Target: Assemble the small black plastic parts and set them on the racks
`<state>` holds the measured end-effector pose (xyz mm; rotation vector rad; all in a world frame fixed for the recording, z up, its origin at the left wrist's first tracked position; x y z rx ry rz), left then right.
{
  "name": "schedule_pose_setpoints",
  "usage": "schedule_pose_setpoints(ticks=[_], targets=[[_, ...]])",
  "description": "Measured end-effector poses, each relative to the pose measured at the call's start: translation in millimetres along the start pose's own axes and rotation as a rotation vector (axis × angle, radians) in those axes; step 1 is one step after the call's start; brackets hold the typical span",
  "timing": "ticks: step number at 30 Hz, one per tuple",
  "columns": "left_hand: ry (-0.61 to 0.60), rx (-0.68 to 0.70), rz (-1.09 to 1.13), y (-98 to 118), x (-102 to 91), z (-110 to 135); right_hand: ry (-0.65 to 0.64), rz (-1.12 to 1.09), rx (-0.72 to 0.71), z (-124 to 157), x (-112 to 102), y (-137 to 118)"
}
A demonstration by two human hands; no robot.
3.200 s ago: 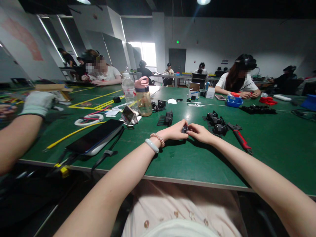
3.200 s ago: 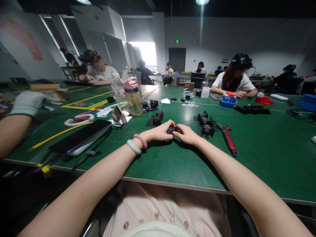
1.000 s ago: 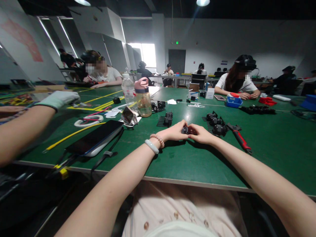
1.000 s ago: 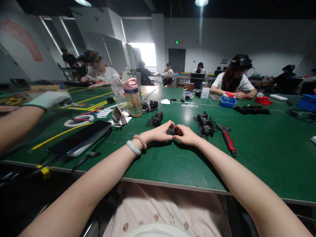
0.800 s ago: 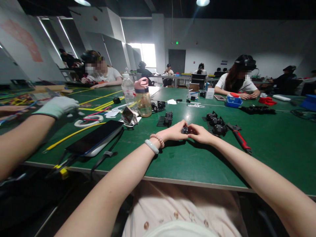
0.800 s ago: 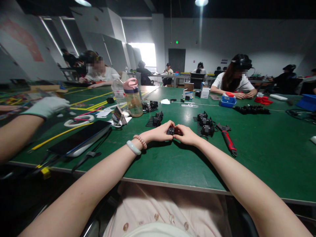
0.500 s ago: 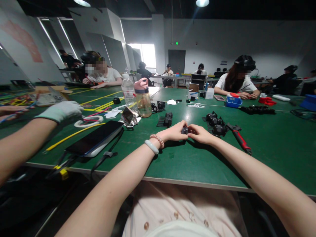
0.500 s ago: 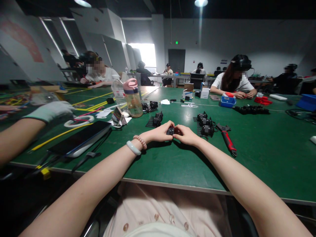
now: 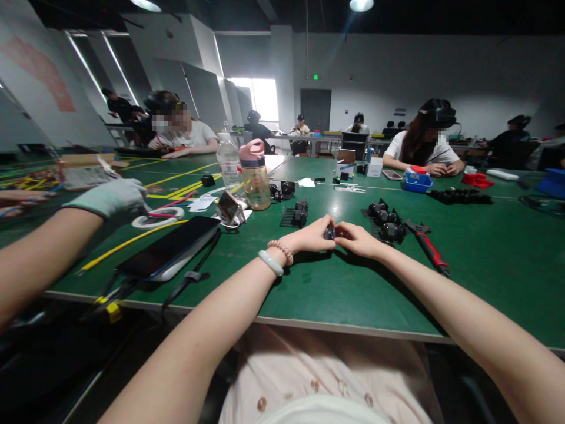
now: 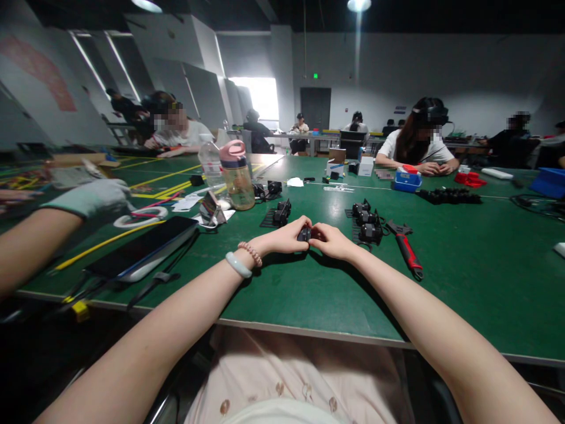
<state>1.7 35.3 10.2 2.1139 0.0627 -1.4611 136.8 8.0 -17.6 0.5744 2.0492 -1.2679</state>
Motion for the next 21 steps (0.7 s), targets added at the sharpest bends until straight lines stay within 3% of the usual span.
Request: schedule_pose_setpoints(ticks=[21], targets=[[0.014, -0.016, 0.033, 1.8, -1.4, 0.2, 0.0, 0.023, -0.001, 0.0, 0.1, -2.9]])
Point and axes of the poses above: each hand's wrist, its own z-axis away from the middle knuckle, its own x-axis out of the palm, y = z × x, the point moved 3 cm from there along -z, towards the middle knuckle, and after that the axes turned 6 degrees about x, right-handed, at the moved point
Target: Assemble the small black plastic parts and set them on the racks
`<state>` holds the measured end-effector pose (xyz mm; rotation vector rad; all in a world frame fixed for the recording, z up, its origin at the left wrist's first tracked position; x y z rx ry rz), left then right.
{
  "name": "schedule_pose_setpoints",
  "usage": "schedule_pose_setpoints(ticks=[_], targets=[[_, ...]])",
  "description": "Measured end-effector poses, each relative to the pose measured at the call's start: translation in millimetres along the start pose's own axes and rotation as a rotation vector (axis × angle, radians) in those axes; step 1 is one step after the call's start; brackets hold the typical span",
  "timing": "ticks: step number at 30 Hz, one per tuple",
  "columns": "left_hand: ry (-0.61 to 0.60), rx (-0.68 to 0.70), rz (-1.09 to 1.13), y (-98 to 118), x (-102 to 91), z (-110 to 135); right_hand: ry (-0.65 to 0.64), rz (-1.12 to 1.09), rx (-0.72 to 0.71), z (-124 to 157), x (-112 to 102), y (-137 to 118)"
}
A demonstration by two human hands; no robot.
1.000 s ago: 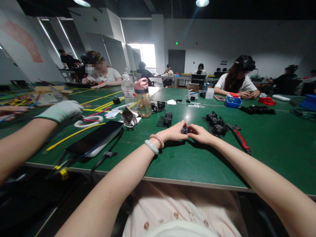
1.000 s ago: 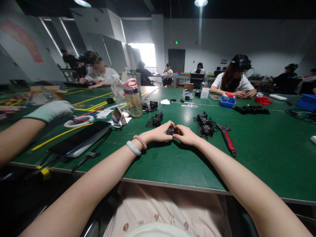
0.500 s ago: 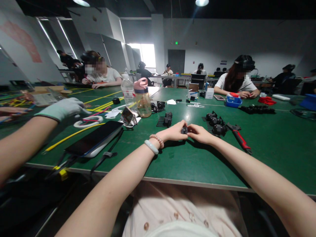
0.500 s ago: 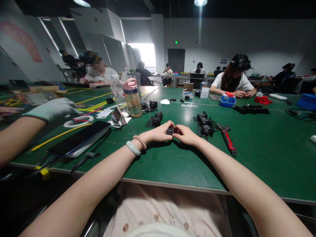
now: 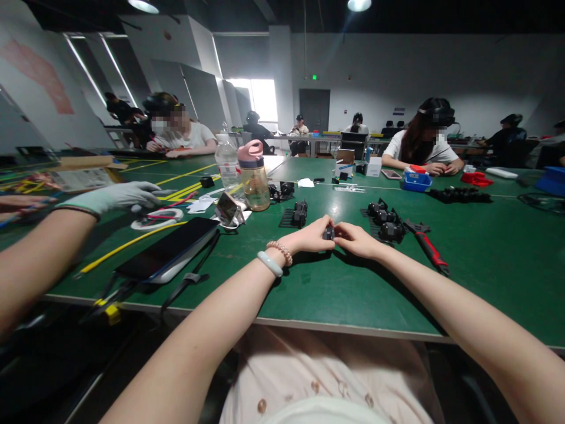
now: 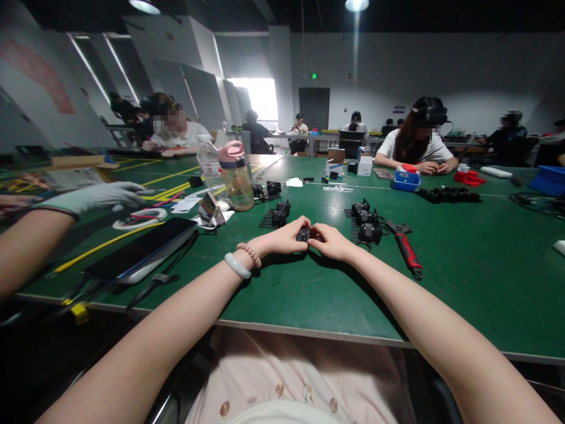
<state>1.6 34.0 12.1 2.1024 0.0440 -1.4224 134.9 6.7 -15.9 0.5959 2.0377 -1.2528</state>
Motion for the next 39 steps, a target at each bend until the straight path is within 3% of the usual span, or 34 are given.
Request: schedule_pose_setpoints(ticks=[39], targets=[[0.01, -0.028, 0.042, 0.8, -0.3, -0.2, 0.004, -0.02, 0.004, -0.8, -0.1, -0.5]])
Point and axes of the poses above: each hand's wrist, its own z-axis away from the middle knuckle, its own x-axis out of the palm, y = z × x, the point moved 3 cm from there along -z, towards the middle knuckle, and after that the axes turned 6 degrees about x, right-handed, at the moved point
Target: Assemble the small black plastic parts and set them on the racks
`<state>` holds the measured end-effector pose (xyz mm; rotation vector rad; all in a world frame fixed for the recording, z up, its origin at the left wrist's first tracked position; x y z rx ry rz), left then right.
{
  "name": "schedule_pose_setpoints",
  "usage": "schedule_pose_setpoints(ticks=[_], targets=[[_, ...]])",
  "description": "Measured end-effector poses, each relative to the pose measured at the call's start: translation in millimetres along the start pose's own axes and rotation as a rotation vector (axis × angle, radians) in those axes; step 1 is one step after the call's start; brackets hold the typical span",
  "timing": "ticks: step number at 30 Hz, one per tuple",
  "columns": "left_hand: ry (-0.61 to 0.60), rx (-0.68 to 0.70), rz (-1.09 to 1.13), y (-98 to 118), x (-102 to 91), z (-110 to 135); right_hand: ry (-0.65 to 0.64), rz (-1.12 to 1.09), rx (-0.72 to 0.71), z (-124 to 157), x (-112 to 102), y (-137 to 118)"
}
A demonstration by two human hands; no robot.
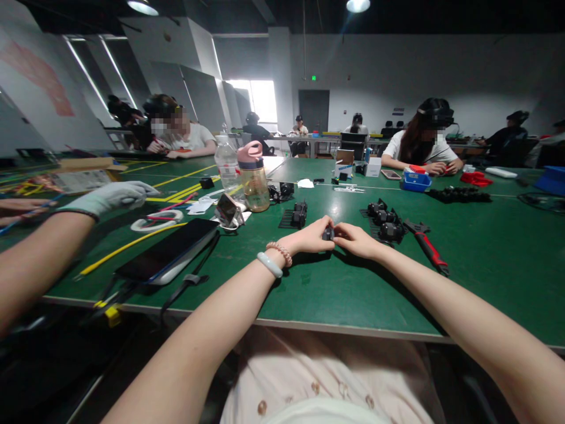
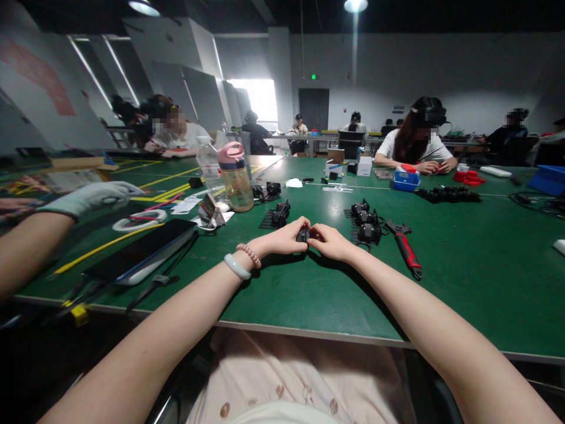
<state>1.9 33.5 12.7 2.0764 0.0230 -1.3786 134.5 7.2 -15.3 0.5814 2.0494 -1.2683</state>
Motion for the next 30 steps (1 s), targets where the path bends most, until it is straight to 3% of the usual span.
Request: schedule_pose_setpoints(ticks=[30], targets=[[-0.023, 0.049, -0.061, -4.8, 1.5, -0.8, 0.009, 0.025, -0.016, 0.3, 0.4, 0.9]])
Point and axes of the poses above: each hand's wrist, its own z-axis away from the middle knuckle, its own x-axis out of the palm, y = z × x, the point moved 3 cm from there along -z, towards the middle knuckle, and after that the axes turned 6 degrees about x, right-handed, at the moved point
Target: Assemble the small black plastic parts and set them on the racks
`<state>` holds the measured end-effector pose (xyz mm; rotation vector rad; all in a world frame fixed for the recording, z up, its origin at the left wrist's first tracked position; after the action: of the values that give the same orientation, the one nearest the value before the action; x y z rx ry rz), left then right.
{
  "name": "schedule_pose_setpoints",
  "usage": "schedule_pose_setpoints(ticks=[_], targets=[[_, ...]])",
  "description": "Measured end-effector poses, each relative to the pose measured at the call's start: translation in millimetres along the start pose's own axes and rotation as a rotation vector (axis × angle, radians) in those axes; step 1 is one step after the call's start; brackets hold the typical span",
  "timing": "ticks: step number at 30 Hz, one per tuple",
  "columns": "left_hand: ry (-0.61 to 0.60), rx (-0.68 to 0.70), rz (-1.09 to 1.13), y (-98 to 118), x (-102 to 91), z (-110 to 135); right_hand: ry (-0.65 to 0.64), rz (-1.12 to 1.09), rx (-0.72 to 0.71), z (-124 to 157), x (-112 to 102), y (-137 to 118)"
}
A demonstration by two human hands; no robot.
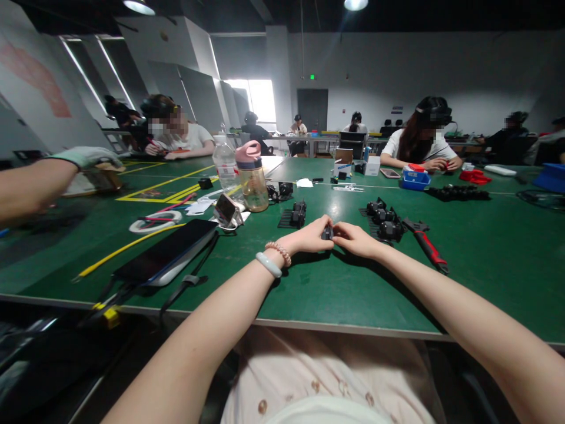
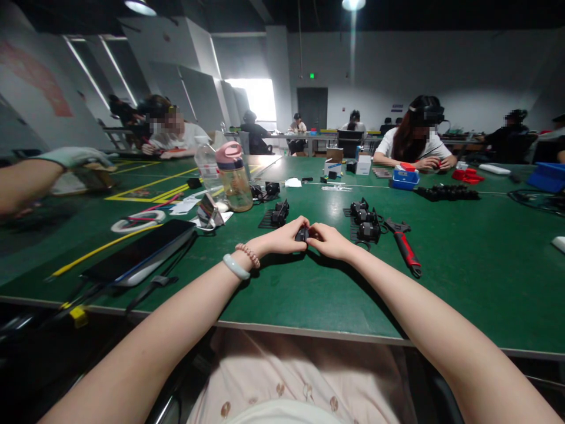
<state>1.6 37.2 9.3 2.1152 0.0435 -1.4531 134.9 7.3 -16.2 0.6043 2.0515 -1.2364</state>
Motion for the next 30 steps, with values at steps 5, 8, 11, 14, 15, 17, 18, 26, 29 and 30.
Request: schedule_pose_setpoints(ticks=[5, 8, 11, 14, 15, 17, 18, 26, 29, 30], targets=[[0.007, 0.008, -0.004, -1.2, 0.3, -0.2, 0.004, -0.018, 0.003, 0.3, -0.2, -0.6], [0.01, 0.008, -0.011, -0.7, 0.0, -0.4, 0.003, -0.008, 0.007, 0.1, 0.2, -0.6], [0.011, 0.0, -0.014, -0.1, -0.3, -0.4, 0.004, 0.003, 0.006, 0.1, 0.2, -1.3], [0.008, -0.002, -0.012, 0.5, -0.7, -0.3, 0.004, 0.006, 0.006, 0.1, -0.1, -1.9], [0.007, 0.0, -0.011, 0.7, -0.8, -0.2, 0.005, 0.006, 0.006, 0.1, -0.2, -2.1], [0.007, 0.001, -0.011, 0.6, -0.8, -0.3, 0.007, 0.011, 0.008, 0.0, -0.4, -2.3], [0.007, 0.0, -0.013, 0.4, -0.7, -0.5, 0.007, 0.016, 0.01, 0.0, -0.4, -2.4], [0.007, -0.023, 0.002, -1.1, 0.6, -2.4, 0.016, 0.058, -0.012, 0.0, -0.9, -4.1], [0.009, -0.028, 0.005, -0.3, 0.1, -1.9, 0.014, 0.055, -0.008, 0.0, -0.8, -4.1], [0.008, -0.027, 0.001, 0.0, 0.0, -1.7, 0.015, 0.054, -0.007, 0.0, -0.8, -4.0]])
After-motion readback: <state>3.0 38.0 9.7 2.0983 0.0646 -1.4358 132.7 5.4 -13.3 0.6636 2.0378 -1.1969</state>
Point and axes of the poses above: each hand's wrist, its own z-axis away from the middle knuckle, its own x-axis out of the palm, y = z × x, the point moved 3 cm from there along -z, towards the middle knuckle, and after that the axes turned 6 degrees about x, right-handed, at the moved point
